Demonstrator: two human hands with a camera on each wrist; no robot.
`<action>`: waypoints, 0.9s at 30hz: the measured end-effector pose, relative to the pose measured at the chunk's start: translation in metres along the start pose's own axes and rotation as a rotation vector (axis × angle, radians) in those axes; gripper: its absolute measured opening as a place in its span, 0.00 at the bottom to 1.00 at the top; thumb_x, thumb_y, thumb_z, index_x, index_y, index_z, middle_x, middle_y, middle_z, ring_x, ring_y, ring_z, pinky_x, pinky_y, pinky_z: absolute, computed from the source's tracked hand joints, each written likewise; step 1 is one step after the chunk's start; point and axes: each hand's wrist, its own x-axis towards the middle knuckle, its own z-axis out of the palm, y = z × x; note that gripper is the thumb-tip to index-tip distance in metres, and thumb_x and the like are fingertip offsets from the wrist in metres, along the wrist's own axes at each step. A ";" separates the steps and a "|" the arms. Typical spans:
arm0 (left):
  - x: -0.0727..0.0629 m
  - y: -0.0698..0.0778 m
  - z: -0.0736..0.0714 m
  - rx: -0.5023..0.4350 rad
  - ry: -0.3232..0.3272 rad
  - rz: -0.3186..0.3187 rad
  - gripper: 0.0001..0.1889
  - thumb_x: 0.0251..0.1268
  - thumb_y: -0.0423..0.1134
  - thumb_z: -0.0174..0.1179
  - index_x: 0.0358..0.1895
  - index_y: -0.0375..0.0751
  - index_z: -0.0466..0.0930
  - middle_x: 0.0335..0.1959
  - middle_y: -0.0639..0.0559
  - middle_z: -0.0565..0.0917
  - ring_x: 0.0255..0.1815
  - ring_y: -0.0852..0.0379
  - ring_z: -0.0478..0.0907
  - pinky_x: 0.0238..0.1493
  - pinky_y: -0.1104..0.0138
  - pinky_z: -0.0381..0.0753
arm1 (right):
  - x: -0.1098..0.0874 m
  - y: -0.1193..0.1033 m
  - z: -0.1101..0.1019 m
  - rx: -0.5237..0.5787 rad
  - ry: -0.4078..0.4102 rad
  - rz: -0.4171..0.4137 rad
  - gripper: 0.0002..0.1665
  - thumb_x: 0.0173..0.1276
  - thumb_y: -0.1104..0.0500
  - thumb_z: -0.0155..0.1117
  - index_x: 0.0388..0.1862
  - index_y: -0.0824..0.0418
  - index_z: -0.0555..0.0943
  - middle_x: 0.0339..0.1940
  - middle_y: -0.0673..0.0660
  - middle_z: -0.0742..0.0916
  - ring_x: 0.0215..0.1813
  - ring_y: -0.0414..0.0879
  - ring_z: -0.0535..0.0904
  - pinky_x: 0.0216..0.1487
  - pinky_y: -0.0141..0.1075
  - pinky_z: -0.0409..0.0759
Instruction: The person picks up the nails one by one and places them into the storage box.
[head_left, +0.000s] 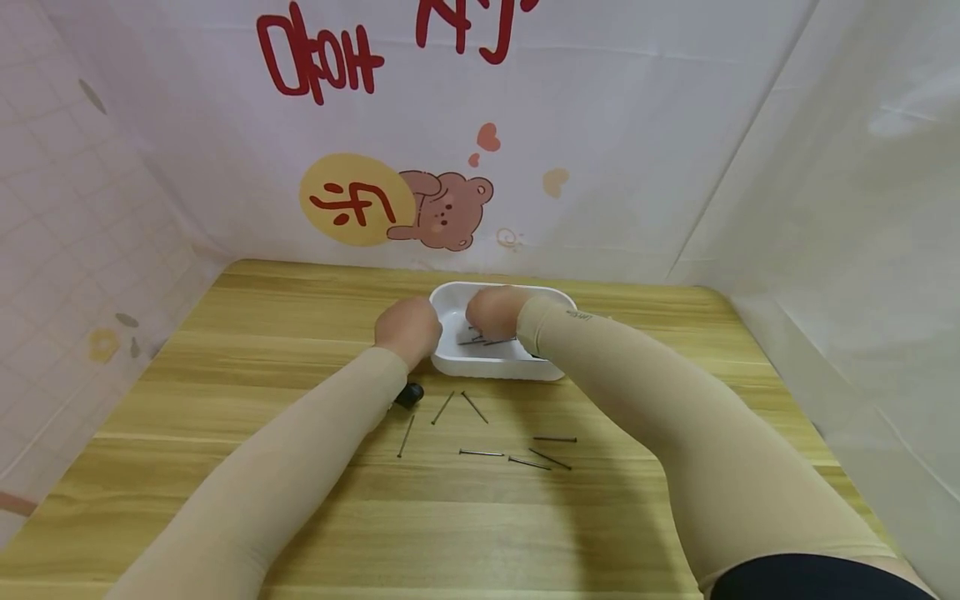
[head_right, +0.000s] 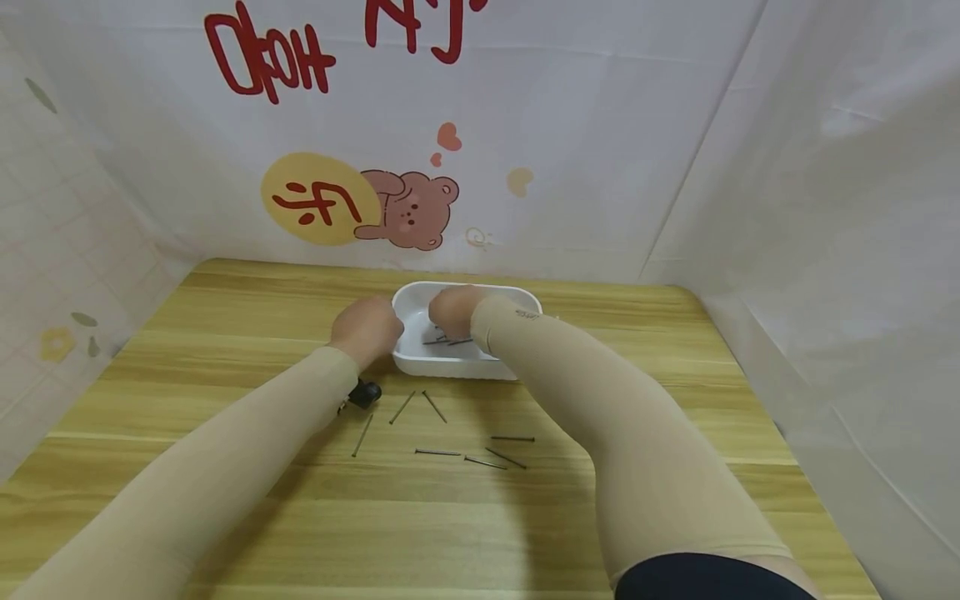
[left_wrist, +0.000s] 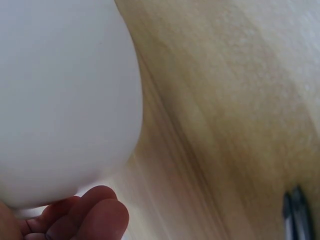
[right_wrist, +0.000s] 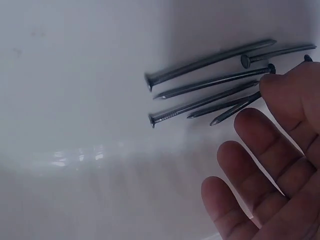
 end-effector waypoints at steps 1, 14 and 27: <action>0.000 0.000 0.000 -0.001 0.000 0.000 0.11 0.74 0.36 0.52 0.41 0.38 0.85 0.35 0.47 0.86 0.34 0.50 0.80 0.28 0.61 0.79 | 0.002 0.000 0.002 -0.011 0.005 -0.010 0.08 0.74 0.59 0.59 0.32 0.53 0.79 0.32 0.50 0.82 0.37 0.47 0.76 0.47 0.44 0.81; 0.001 0.000 0.000 -0.008 0.002 -0.003 0.11 0.74 0.36 0.52 0.39 0.39 0.85 0.36 0.47 0.86 0.33 0.50 0.80 0.28 0.61 0.79 | 0.008 0.000 0.011 -0.058 0.026 -0.027 0.10 0.70 0.61 0.62 0.28 0.52 0.78 0.29 0.49 0.82 0.34 0.46 0.74 0.44 0.44 0.81; 0.001 0.001 0.000 0.003 -0.004 -0.010 0.11 0.74 0.36 0.53 0.47 0.36 0.85 0.40 0.46 0.86 0.36 0.50 0.81 0.31 0.60 0.81 | 0.001 0.003 0.009 -0.014 0.055 -0.016 0.07 0.71 0.61 0.61 0.32 0.53 0.81 0.34 0.51 0.85 0.38 0.48 0.78 0.48 0.45 0.81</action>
